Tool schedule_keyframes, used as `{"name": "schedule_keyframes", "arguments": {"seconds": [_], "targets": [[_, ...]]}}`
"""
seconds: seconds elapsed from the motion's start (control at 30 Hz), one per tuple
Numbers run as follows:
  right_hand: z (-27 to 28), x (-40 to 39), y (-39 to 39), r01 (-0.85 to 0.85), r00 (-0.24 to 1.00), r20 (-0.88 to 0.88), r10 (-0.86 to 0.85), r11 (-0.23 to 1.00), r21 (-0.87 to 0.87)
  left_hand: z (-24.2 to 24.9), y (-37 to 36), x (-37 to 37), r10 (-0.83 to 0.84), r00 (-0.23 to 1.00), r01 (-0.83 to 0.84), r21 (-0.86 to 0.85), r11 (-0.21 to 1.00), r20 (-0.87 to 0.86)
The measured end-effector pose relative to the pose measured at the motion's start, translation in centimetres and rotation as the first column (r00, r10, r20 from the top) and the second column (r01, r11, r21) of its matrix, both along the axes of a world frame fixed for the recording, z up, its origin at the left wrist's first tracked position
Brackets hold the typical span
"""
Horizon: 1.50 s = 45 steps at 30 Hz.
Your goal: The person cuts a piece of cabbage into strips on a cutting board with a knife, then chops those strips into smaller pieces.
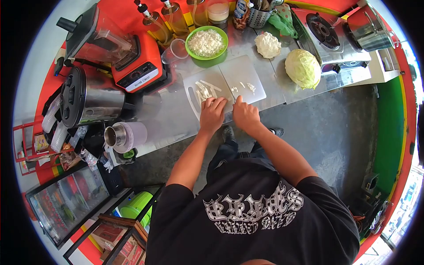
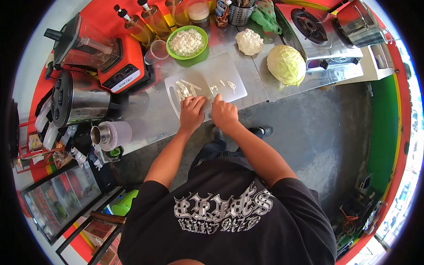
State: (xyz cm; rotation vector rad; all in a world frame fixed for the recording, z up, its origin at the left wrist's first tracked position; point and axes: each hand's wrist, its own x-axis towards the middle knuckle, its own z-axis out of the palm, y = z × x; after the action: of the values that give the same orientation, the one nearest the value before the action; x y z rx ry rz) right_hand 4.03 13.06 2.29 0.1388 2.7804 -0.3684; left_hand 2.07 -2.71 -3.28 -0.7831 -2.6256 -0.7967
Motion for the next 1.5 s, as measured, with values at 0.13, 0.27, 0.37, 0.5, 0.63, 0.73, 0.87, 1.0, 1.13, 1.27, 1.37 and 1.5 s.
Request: {"name": "schedule_keyframes", "arguments": {"seconds": [0.13, 0.27, 0.37, 0.5, 0.63, 0.73, 0.87, 1.0, 1.13, 1.27, 1.37, 1.5], "targets": [[1.1, 0.2, 0.2, -0.027, 1.000, -0.003, 0.027, 1.000, -0.004, 0.0, 0.0, 0.1, -0.005, 1.000, 0.005, -0.017, 1.000, -0.002], [0.9, 1.8, -0.4, -0.017, 1.000, 0.011, 0.017, 1.000, 0.009, 0.5, -0.1, 0.0, -0.005, 1.000, 0.005, 0.002, 1.000, 0.014], [0.2, 1.5, -0.4, 0.023, 0.997, 0.069, -0.023, 1.000, -0.008, 0.7, -0.1, 0.1, 0.000, 0.999, 0.000, -0.007, 1.000, 0.053], [0.8, -0.1, 0.5, -0.027, 0.999, 0.029, 0.029, 0.997, -0.066, 0.3, 0.0, 0.2, 0.018, 0.999, -0.016, -0.052, 0.999, 0.051], [1.4, 0.8, 0.3, -0.045, 0.997, 0.057, 0.048, 0.998, -0.047, 0.5, 0.1, 0.3, 0.019, 0.999, -0.019, -0.016, 1.000, 0.050], [0.5, 2.0, -0.1, -0.025, 0.998, 0.056, 0.026, 1.000, -0.006, 0.3, 0.0, 0.1, 0.019, 0.998, -0.019, 0.003, 1.000, 0.055], [-0.1, 1.0, -0.1, -0.036, 0.999, -0.016, 0.036, 0.999, 0.039, 0.0, 0.0, 0.2, 0.018, 0.998, -0.018, 0.000, 1.000, 0.064], [1.1, 0.4, 0.1, -0.069, 0.998, -0.013, 0.069, 0.997, 0.023, 0.0, 0.0, 0.1, 0.019, 0.999, -0.019, -0.007, 1.000, 0.043], [0.1, 1.6, -0.2, -0.064, 0.998, 0.030, 0.062, 0.996, 0.069, 0.4, -0.1, 0.1, 0.015, 0.998, -0.014, -0.012, 1.000, 0.066], [-1.1, 0.7, 0.0, -0.040, 0.999, -0.007, 0.040, 0.999, 0.018, 0.2, -0.1, 0.1, 0.017, 0.998, -0.016, -0.023, 1.000, 0.068], [0.1, -0.4, 0.2, -0.086, 0.996, -0.032, 0.088, 0.994, 0.064, 0.2, 0.0, 0.2, 0.018, 0.997, -0.014, -0.046, 0.999, 0.074], [0.8, 0.9, 0.0, -0.108, 0.994, -0.023, 0.110, 0.991, 0.081, 0.4, 0.0, 0.2, 0.022, 0.999, -0.021, -0.044, 0.999, 0.042]]}}
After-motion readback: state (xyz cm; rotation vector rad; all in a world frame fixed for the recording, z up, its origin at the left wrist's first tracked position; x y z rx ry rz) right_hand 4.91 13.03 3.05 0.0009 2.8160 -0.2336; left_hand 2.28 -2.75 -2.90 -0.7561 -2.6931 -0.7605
